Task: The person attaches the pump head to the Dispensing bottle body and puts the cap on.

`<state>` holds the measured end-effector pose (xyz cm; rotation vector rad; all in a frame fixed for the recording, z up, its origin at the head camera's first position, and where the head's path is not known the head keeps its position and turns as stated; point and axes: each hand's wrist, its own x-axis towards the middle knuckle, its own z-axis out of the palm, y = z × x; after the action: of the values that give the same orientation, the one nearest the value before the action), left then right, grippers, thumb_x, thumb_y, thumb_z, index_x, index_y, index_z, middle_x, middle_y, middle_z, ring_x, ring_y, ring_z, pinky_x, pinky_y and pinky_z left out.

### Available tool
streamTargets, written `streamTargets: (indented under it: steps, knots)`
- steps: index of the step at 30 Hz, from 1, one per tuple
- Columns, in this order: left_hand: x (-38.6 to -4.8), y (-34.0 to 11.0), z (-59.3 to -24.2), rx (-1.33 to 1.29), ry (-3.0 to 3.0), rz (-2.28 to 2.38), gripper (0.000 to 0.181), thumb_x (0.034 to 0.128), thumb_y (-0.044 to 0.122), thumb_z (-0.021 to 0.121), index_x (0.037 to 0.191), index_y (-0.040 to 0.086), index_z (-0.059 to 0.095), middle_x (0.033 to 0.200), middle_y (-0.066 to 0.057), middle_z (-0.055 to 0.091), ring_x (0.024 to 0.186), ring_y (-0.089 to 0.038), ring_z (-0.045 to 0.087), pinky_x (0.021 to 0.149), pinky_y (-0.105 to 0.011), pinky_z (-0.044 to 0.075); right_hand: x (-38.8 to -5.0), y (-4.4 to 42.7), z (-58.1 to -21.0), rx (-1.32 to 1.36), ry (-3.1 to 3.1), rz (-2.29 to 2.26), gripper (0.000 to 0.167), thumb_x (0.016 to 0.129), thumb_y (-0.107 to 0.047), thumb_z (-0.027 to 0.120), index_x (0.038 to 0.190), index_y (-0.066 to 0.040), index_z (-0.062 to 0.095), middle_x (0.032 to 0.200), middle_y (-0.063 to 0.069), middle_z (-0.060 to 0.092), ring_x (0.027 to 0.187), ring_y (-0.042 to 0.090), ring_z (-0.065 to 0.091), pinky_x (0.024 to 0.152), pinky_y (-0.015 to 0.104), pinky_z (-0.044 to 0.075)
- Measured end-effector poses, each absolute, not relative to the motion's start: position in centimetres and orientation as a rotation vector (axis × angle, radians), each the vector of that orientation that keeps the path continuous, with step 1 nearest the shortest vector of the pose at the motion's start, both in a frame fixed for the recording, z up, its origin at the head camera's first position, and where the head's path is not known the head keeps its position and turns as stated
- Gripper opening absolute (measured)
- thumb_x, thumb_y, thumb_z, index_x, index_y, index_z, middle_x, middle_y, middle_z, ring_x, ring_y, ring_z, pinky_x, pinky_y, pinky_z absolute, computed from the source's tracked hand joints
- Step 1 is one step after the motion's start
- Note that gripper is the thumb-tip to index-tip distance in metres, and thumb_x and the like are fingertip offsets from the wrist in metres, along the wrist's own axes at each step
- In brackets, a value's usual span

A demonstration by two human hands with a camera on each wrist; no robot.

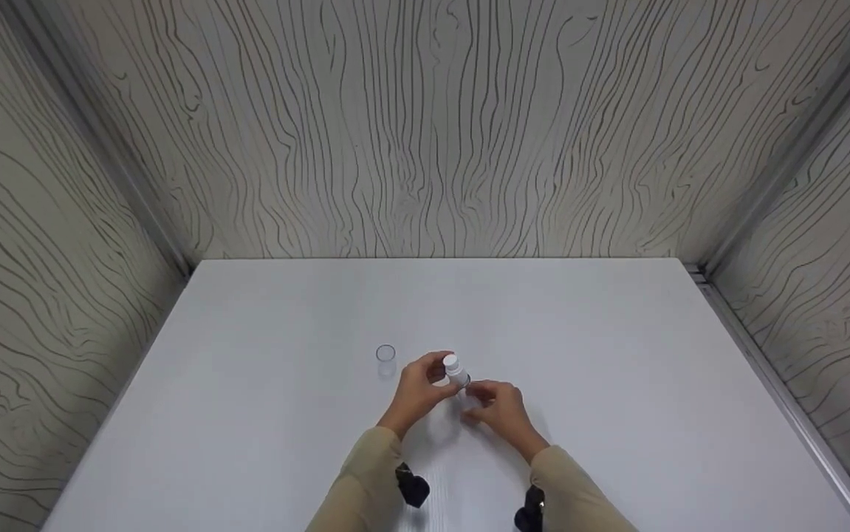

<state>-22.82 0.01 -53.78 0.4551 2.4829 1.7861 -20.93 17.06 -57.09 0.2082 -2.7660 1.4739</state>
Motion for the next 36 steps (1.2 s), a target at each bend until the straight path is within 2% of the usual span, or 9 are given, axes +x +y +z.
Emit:
streamTargets:
  steps: [17,27,36]
  knots:
    - [-22.78,0.24,-53.46,0.289,2.504,1.821,0.047,0.0786,0.027,0.079,0.115,0.002,0.064,0.107,-0.013,0.071,0.099,-0.021,0.068,0.089,-0.03,0.059,-21.03,17.27,-57.08,0.221,-2.761,1.463,0.036,0.073,-0.002,0.079,0.107,0.005,0.07,0.102,0.021,0.073,0.097,0.034,0.069,0.081,0.039,0.06]
    - [-22.85,0.49,-53.53,0.211,2.553,1.84,0.043,0.0746,0.028,0.082,0.106,0.003,0.067,0.098,-0.01,0.073,0.087,-0.012,0.068,0.08,-0.023,0.059,-20.97,17.09,-57.05,0.192,-2.791,1.457,0.036,0.073,-0.003,0.078,0.107,0.003,0.07,0.105,0.019,0.073,0.102,0.034,0.069,0.087,0.041,0.059]
    - [-22.89,0.59,-53.3,0.227,2.537,1.869,0.04,0.0754,0.024,0.082,0.105,0.002,0.067,0.097,-0.011,0.073,0.087,-0.015,0.069,0.079,-0.022,0.059,-20.95,17.1,-57.07,0.188,-2.777,1.484,0.038,0.072,-0.004,0.08,0.107,0.004,0.069,0.106,0.02,0.073,0.1,0.034,0.069,0.085,0.04,0.06]
